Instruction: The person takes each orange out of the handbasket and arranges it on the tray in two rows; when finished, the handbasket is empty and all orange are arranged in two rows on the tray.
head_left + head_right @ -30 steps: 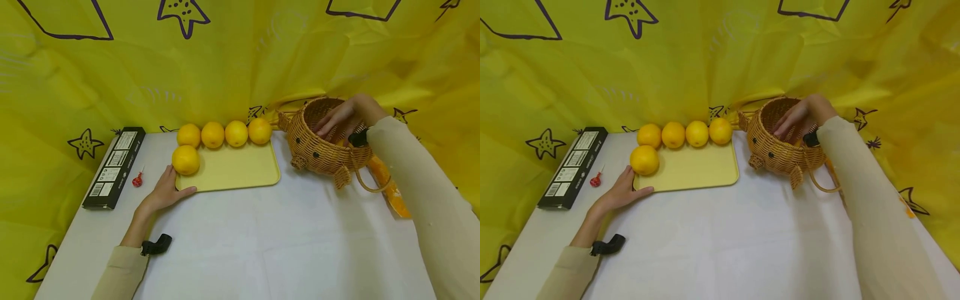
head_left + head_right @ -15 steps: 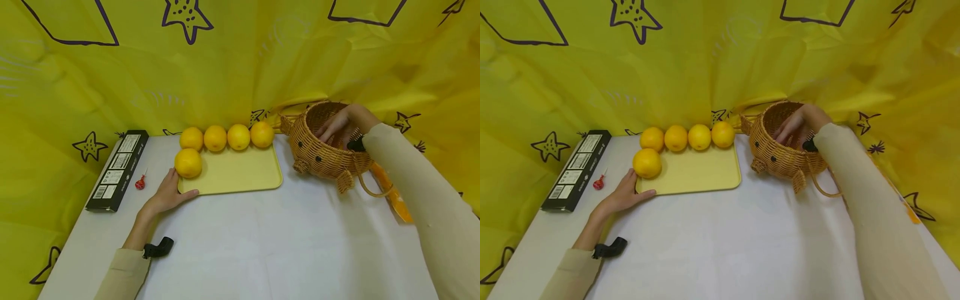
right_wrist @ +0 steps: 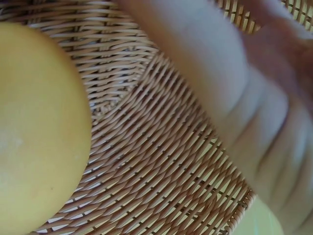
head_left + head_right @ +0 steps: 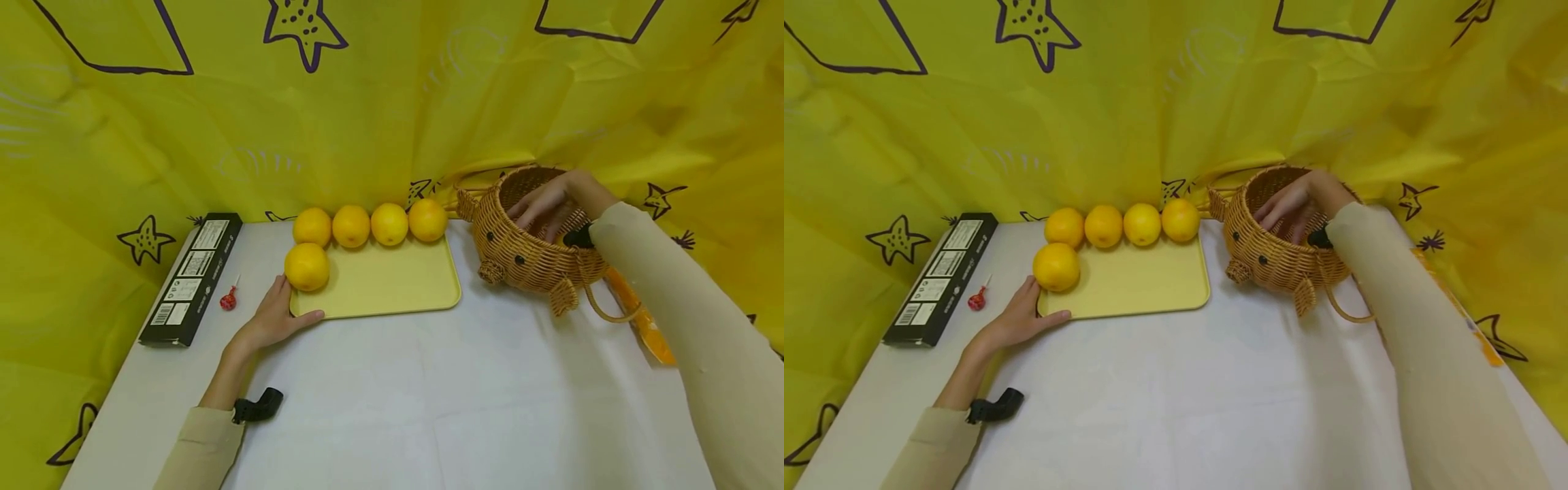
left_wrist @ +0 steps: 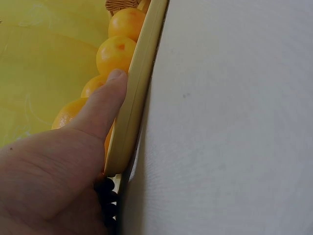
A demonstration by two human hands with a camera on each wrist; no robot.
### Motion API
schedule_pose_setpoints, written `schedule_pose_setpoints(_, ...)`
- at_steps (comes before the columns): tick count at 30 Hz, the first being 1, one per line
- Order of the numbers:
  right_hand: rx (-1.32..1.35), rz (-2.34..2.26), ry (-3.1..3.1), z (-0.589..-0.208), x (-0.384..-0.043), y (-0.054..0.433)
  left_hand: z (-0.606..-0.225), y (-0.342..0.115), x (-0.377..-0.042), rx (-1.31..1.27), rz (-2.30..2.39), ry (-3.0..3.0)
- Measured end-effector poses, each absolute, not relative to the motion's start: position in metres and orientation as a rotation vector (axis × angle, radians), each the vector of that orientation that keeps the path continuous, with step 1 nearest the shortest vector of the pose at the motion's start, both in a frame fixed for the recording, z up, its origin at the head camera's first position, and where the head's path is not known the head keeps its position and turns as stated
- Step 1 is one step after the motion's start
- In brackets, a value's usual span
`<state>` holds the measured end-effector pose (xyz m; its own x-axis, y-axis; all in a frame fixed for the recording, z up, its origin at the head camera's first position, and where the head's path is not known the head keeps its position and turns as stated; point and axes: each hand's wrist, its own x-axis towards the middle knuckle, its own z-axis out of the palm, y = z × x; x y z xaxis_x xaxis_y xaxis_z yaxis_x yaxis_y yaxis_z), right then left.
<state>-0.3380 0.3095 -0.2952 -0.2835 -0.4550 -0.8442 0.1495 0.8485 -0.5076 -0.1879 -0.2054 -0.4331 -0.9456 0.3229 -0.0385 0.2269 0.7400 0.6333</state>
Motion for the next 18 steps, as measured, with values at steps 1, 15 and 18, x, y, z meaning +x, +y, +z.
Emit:
schedule_pose_setpoints(1,-0.226,-0.608,1.751,-0.296,-0.338,0.308,-0.433,-0.205,-0.188,0.439,0.987,2.793)
schedule_pose_setpoints(15,-0.217,-0.554,1.729,-0.304,-0.345,0.298,-0.432,-0.207,-0.188,0.45,0.981,2.804)
schedule_pose_setpoints(18,-0.21,-0.56,1.722,-0.304,-0.346,0.299,-0.434,-0.207,-0.19,0.453,0.98,2.805)
